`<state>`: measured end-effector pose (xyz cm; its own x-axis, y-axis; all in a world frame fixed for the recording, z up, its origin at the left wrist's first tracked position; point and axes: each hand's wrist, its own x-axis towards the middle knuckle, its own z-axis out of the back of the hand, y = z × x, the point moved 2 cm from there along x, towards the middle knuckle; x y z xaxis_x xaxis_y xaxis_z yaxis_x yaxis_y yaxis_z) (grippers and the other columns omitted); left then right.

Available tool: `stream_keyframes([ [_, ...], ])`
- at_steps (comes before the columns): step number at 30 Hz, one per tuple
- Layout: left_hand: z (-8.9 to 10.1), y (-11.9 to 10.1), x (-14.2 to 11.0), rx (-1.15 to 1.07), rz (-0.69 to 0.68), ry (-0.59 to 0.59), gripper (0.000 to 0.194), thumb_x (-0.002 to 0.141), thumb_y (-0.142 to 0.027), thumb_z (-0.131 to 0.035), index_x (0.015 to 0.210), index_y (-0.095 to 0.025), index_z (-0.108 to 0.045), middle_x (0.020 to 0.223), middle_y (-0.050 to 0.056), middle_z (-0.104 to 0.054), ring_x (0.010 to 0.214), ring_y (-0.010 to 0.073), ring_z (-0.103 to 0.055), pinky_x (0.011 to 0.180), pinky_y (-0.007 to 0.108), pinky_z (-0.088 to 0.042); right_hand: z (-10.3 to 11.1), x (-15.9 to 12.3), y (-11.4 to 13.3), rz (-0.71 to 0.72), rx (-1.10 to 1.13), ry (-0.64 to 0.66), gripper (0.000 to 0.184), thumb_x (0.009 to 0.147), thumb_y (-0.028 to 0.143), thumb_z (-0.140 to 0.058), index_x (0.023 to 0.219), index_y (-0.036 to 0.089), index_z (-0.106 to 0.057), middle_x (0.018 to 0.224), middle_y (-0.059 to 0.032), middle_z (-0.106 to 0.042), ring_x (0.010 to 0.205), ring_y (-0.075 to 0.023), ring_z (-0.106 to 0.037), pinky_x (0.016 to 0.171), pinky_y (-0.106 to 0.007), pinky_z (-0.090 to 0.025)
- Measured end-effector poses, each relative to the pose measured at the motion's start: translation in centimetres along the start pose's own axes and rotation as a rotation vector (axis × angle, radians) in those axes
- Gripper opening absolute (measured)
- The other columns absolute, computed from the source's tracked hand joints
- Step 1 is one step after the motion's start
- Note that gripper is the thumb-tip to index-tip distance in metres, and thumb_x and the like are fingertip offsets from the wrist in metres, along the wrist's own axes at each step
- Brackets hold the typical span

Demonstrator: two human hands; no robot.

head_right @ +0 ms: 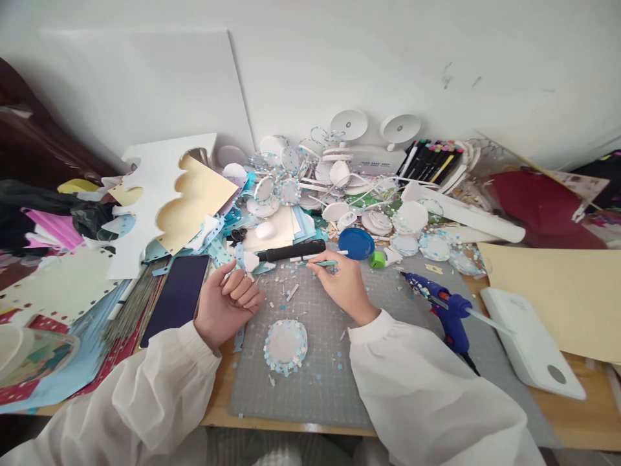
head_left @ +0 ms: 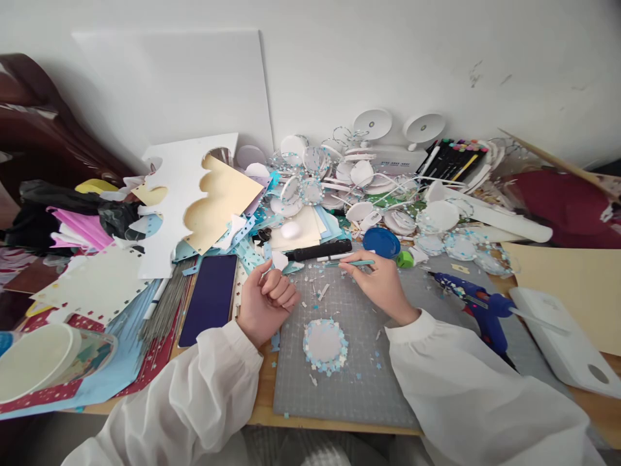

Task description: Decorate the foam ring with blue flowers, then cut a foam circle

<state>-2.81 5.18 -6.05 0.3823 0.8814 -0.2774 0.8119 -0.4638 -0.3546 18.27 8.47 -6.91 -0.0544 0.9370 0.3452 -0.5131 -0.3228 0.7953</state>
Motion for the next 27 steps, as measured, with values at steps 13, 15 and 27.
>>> stream_keyframes([
  [13, 0.0, 0.6, 0.1, 0.562, -0.123, 0.003, 0.048, 0.089, -0.034, -0.040, 0.046, -0.019, -0.024, 0.045, -0.006, -0.013, 0.043, 0.0091, -0.014, 0.046, 0.026, -0.020, 2.2, -2.2, 1.6, -0.081, 0.263, -0.120, 0.011, 0.077, 0.032, -0.070, 0.076, 0.021, -0.069, 0.076, -0.0026, -0.068, 0.064, -0.0145, -0.060, 0.056, -0.026, -0.047],
  [15, 0.1, 0.9, 0.0, 0.659, -0.155, -0.014, 0.042, 0.087, -0.035, -0.047, 0.049, -0.018, -0.040, 0.046, -0.007, -0.019, 0.045, 0.0083, -0.017, 0.048, 0.025, -0.020, 2.2, -3.1, 1.5, -0.090, 0.362, -0.138, 0.009, 0.077, 0.031, -0.071, 0.077, 0.022, -0.069, 0.076, -0.0022, -0.068, 0.062, -0.0138, -0.059, 0.054, -0.026, -0.048],
  [27, -0.2, 2.1, -1.0, 1.195, -0.186, 0.048, 0.026, 0.080, -0.040, -0.063, 0.086, -0.016, -0.071, 0.055, 0.000, -0.053, 0.054, 0.0108, -0.042, 0.052, 0.023, -0.029, 1.8, -4.8, 3.0, -0.019, 0.474, -0.025, 0.005, 0.079, 0.022, -0.070, 0.081, 0.026, -0.069, 0.079, -0.0011, -0.070, 0.081, -0.0170, -0.066, 0.073, -0.031, -0.055],
])
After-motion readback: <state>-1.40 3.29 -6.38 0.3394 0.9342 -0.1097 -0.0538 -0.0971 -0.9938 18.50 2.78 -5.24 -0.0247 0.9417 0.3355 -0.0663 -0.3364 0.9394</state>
